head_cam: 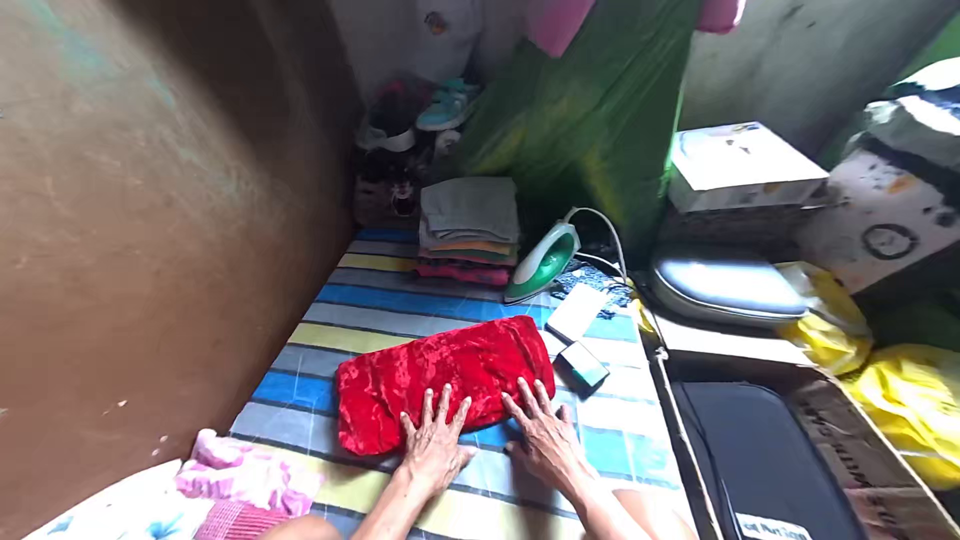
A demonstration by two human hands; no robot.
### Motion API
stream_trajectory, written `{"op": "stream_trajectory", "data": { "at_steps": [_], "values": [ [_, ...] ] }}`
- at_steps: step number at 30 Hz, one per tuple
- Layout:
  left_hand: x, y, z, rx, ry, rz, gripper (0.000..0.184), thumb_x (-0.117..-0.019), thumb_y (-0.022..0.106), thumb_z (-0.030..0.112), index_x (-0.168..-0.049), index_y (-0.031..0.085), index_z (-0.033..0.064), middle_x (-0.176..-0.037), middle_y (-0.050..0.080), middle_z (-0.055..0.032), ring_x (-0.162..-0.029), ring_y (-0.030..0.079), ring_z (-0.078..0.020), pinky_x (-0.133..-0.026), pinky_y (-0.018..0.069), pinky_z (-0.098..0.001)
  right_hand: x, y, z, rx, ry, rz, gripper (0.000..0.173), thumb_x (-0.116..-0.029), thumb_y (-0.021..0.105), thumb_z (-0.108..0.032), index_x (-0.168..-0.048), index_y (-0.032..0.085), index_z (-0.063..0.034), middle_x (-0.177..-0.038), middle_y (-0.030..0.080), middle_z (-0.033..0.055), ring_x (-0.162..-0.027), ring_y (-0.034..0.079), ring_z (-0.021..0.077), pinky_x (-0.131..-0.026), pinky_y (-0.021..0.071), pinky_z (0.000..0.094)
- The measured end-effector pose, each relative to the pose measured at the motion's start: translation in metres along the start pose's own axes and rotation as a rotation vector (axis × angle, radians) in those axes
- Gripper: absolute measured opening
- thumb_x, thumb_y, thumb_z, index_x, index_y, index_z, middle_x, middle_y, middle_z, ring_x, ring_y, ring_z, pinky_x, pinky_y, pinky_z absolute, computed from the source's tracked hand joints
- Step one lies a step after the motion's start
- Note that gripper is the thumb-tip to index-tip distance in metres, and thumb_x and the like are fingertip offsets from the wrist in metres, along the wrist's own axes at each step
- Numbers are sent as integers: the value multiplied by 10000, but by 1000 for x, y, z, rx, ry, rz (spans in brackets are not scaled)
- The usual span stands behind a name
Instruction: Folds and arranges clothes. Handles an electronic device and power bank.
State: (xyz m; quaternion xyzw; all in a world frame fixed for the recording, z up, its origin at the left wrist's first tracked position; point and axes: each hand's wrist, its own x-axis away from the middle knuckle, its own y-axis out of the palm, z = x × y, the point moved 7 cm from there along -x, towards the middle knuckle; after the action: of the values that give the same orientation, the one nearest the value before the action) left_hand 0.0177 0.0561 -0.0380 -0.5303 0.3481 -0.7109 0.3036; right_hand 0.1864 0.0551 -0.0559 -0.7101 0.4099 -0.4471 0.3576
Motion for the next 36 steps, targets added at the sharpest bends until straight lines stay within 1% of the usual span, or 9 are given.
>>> {"op": "stream_trajectory", "data": {
  "at_steps": [4, 9, 12, 17, 22, 25, 27, 30, 36],
  "values": [
    [-1, -1, 1, 20, 1, -43, 770, -1032, 475, 557, -1656, 158, 237, -1720, -10, -154, -1557, -52, -470, -1099, 18, -825, 1, -2, -1, -14, 14, 2, 756, -952, 677, -349, -1616, 337, -231, -1706, 168, 152, -1572, 96, 418, -1139, 186, 729],
    [2, -11, -31, 110, -168, 456, 704, -999, 493, 566, -1593, 386, 204, -1676, 210, -217, -1535, 105, -518, -1071, 29, -851, 1, -4, 2, -20, 11, 37, 716, -950, 681, -349, -1594, 391, -234, -1694, 209, 160, -1562, 129, 438, -1137, 181, 743],
    [2, 1, -73, 105, -320, 498, 754, -992, 465, 613, -1599, 369, 176, -1667, 210, -245, -1529, 116, -529, -1080, 44, -840, 1, -4, 2, -6, 11, 41, 740, -928, 714, -322, -1591, 397, -235, -1691, 215, 166, -1557, 142, 447, -1122, 202, 747],
    [7, -4, -82, 121, -349, 564, 770, -981, 466, 623, -1593, 382, 164, -1658, 243, -244, -1525, 139, -529, -1083, 31, -838, 3, -2, 2, 4, -4, 67, 763, -895, 753, -304, -1579, 423, -226, -1683, 232, 179, -1542, 177, 472, -1089, 230, 766],
    [4, -7, -107, 223, -478, 282, 763, -1033, 364, 633, -1643, 228, 196, -1702, 104, -201, -1556, 44, -472, -1105, 106, -802, 1, -2, 3, 17, 17, 10, 768, -923, 721, -323, -1602, 372, -234, -1700, 184, 164, -1560, 131, 444, -1111, 228, 736],
    [9, -19, -117, 335, -403, 114, 768, -1039, 340, 642, -1654, 170, 214, -1714, 32, -175, -1560, -24, -458, -1106, 40, -814, 1, -6, 1, 10, 3, -8, 771, -926, 722, -331, -1601, 372, -205, -1688, 202, 194, -1555, 137, 455, -1110, 212, 752],
    [17, -32, -130, 440, -331, 149, 711, -1067, 325, 585, -1641, 237, 174, -1696, 115, -217, -1551, 64, -480, -1125, 53, -801, 4, -8, 0, -16, -31, 35, 754, -918, 738, -320, -1582, 411, -179, -1673, 230, 221, -1548, 152, 471, -1118, 183, 766],
    [56, -72, -146, 591, -144, 357, 554, -1112, 380, 348, -1547, 398, 6, -1590, 342, -296, -1477, 329, -464, -1196, 242, -628, 10, -13, -9, -43, -186, 231, 623, -895, 764, -229, -1474, 563, -120, -1592, 370, 279, -1489, 281, 521, -1072, 230, 795],
    [220, -64, -173, 759, -181, 571, 414, -1094, 421, 276, -1410, 587, 68, -1360, 639, -133, -1215, 634, -264, -1020, 502, -486, 18, -18, -20, -69, -329, 339, 389, -878, 754, -93, -1256, 706, -12, -1487, 484, 324, -1419, 376, 565, -1034, 282, 806]
  ]
}}
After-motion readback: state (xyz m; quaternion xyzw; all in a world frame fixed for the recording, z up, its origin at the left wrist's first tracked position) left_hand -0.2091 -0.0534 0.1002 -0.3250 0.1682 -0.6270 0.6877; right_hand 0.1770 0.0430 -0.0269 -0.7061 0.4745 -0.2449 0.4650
